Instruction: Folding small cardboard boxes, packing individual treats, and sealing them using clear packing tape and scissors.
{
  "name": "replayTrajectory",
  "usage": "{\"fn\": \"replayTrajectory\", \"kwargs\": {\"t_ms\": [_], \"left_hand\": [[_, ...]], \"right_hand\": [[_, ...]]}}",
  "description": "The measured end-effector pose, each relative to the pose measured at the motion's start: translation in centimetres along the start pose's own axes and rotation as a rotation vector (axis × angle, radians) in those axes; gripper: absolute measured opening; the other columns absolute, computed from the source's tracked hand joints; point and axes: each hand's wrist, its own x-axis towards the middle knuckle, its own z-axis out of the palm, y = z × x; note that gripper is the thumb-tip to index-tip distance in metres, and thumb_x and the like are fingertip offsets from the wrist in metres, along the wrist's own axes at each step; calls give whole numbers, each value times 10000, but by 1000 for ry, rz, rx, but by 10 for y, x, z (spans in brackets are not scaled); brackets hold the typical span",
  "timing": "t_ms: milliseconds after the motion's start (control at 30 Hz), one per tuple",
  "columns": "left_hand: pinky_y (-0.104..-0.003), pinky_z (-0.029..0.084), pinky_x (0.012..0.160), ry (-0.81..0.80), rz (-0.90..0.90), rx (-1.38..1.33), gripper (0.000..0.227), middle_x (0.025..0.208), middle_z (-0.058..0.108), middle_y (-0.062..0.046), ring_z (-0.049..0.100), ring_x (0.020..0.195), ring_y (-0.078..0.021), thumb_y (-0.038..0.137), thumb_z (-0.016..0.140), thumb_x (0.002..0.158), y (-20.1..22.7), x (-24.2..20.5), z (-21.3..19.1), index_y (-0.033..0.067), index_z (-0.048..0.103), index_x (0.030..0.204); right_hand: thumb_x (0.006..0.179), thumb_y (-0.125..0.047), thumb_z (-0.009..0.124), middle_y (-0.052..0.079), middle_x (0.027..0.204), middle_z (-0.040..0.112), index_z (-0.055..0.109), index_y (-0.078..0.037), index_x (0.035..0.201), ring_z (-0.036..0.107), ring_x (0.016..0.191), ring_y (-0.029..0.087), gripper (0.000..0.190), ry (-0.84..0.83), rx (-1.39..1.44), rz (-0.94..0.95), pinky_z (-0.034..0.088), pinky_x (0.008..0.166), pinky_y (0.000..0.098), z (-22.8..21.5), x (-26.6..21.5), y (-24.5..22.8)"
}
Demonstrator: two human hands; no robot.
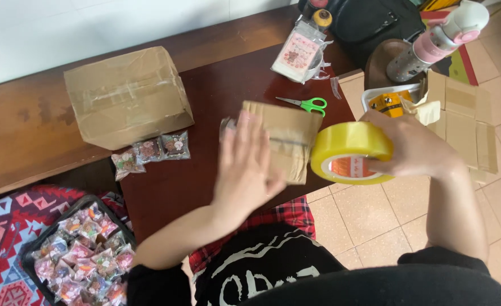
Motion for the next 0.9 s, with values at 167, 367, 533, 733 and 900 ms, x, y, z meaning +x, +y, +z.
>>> {"fn": "replayTrajectory", "kwargs": {"t_ms": [167, 367, 533, 733, 900], "left_hand": [[-665, 217, 1207, 111, 63, -201, 925, 1535, 395, -340, 342, 1479, -499, 853, 509, 813, 4, 7, 12, 219, 340, 1465], [-703, 221, 1192, 85, 38, -283, 1150, 1565, 376, -339, 341, 1471, -523, 960, 551, 662, -8, 1, 13, 264, 414, 1568], [-700, 239, 1178, 105, 8, -250, 1141, 1560, 402, -327, 363, 1465, -510, 955, 562, 670, -8, 0, 21, 253, 433, 1560], [-668, 338, 1103, 38, -111, -147, 1109, 1376, 592, -304, 540, 1268, -549, 968, 573, 740, -10, -8, 53, 140, 545, 1478], [-670, 427, 1103, 119, -40, -127, 1140, 1295, 645, -257, 639, 1189, -489, 945, 613, 694, -26, -7, 42, 50, 570, 1399]], "right_hand": [[587, -261, 914, 153, 787, 767, 612, -79, 1137, 764, 709, 301, 653, 109, -22, -92, 595, 691, 409, 13, -11, 6], [657, -208, 863, 163, 861, 765, 616, -40, 1183, 768, 736, 273, 605, 304, -13, -202, 626, 665, 380, 63, -26, 41], [712, -240, 887, 179, 902, 756, 647, -20, 1186, 759, 747, 274, 574, 455, -98, -237, 624, 637, 352, 94, -12, 45], [670, -205, 846, 139, 947, 777, 674, -43, 1148, 751, 701, 266, 533, 497, -226, -262, 598, 593, 376, 106, 23, 52], [632, -178, 835, 123, 958, 752, 662, -62, 1133, 745, 757, 291, 542, 459, -85, -274, 602, 666, 383, 97, 35, 40]]}}
